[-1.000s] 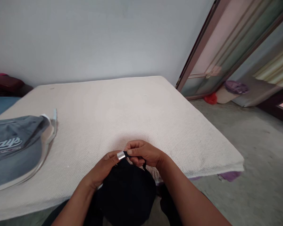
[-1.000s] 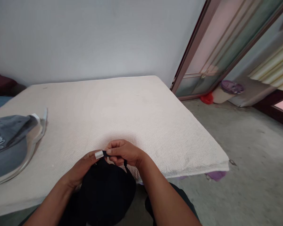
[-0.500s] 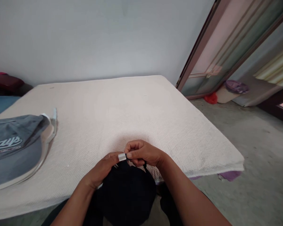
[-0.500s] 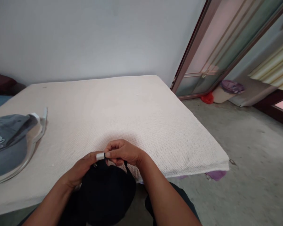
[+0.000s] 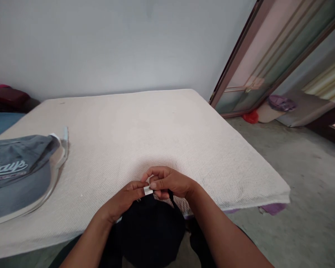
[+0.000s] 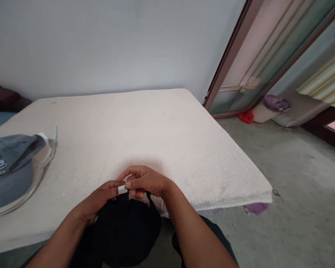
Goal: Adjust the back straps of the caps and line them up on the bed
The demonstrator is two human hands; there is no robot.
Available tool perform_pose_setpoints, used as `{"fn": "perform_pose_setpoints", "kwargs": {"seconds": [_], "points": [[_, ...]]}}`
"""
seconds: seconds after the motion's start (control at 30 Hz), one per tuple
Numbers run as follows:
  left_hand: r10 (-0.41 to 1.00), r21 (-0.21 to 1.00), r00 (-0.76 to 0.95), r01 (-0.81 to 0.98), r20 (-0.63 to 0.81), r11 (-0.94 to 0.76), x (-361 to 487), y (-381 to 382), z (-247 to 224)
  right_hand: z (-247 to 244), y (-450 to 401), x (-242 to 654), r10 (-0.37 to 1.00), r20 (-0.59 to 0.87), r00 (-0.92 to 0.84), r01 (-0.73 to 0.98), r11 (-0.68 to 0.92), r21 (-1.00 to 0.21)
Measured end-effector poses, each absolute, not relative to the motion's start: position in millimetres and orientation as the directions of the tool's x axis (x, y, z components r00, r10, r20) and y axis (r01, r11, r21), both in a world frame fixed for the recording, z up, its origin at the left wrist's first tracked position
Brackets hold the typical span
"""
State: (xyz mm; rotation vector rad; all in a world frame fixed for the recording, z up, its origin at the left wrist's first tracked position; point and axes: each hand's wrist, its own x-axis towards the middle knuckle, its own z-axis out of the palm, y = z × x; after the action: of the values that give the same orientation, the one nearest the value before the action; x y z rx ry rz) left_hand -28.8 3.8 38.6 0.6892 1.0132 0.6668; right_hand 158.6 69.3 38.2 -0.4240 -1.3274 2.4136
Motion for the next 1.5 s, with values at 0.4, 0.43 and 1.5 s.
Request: {"fn": "perform_pose_setpoints", "kwargs": {"seconds": [0.4,0.43,1.5], "points": [[0.883,0.877,0.212,-0.158,-0.42,0.455,-24,11,39,39,68,155,0.491,-0.145,-0.859,-0.064,-0.384,-0.921],[0.889,0.88,0.207,-0.17,-0.408,0.443,-25,11,38,38,68,155,0.49,-0.131,-0.862,-0.073,-0.376,-0.924],[0.84,0.805,0.188,-0.242,-0.508,0.541,-33,10,35,37,73,166,0.547,-0.256,-0.797,-0.028,-0.457,-0.889]]}}
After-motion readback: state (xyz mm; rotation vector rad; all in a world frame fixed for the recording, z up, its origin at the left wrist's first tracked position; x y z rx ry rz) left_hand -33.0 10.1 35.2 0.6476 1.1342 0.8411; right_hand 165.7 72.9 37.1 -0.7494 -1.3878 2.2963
